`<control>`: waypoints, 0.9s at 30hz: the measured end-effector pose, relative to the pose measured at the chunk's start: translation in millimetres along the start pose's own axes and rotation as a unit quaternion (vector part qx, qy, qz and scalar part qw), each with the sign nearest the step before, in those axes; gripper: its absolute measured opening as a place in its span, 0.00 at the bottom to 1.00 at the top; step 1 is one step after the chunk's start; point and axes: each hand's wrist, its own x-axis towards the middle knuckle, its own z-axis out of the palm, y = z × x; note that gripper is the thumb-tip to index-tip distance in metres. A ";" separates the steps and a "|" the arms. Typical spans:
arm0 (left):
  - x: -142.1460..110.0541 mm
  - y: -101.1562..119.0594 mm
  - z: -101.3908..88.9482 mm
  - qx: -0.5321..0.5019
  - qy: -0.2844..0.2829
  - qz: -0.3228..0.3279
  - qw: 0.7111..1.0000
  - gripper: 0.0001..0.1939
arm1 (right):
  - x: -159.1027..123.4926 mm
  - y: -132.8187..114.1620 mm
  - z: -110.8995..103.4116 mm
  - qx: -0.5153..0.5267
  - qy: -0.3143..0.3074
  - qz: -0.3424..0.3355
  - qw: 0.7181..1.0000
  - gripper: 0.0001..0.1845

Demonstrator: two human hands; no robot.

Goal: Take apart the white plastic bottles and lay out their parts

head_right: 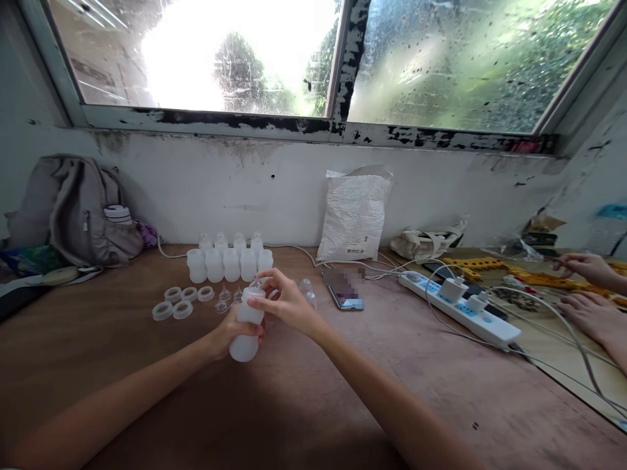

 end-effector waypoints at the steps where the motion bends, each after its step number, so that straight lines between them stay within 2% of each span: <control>1: -0.2 0.9 -0.8 -0.027 -0.018 -0.007 0.999 0.07 | 0.2 0.6 -0.7 0.050 -0.018 0.010 0.999 0.23; 4: -1.0 2.4 -5.4 -0.125 -0.107 -0.046 0.985 0.12 | 0.5 1.2 -1.7 0.165 -0.056 0.040 0.984 0.25; 6: -1.6 1.8 -9.7 -0.189 -0.205 -0.088 0.956 0.14 | 1.4 -0.6 -4.6 0.210 -0.044 0.038 0.976 0.24; 8: -2.0 0.9 -13.3 -0.227 -0.295 -0.124 0.920 0.15 | 3.2 -3.7 -10.7 0.236 -0.005 0.018 0.972 0.22; 9: -2.0 1.0 -14.7 -0.231 -0.322 -0.134 0.908 0.15 | 4.4 -4.9 -14.5 0.236 0.017 0.006 0.972 0.22; 11: -1.4 4.2 -16.7 -0.225 -0.327 -0.127 0.909 0.15 | 6.8 -5.0 -21.3 0.207 0.039 -0.006 0.978 0.22; 13: 0.0 12.2 -19.4 -0.221 -0.282 -0.085 0.930 0.16 | 8.6 0.3 -23.6 0.154 0.025 0.003 0.988 0.22; 15: 2.2 23.5 -24.1 -0.228 -0.203 -0.023 0.952 0.16 | 9.0 11.4 -19.3 0.083 -0.016 0.028 0.996 0.23; 17: 4.9 34.0 -31.0 -0.215 -0.103 0.036 0.970 0.15 | 7.2 26.4 -9.1 -0.022 -0.056 0.042 0.997 0.22; 20: 10.1 39.9 -41.3 -0.096 0.058 0.070 0.991 0.13 | 1.0 47.7 9.9 -0.199 -0.099 0.027 0.975 0.19; 23: 15.3 34.3 -46.2 0.050 0.175 0.076 0.980 0.12 | -5.4 59.5 21.3 -0.261 -0.123 0.013 0.957 0.18; 25: 18.0 29.7 -46.4 0.104 0.220 0.081 0.966 0.12 | -6.8 60.7 21.4 -0.279 -0.134 -0.002 0.951 0.20; 27: 19.9 27.4 -45.9 0.144 0.242 0.087 0.956 0.14 | -5.3 56.7 16.8 -0.283 -0.136 -0.026 0.949 0.21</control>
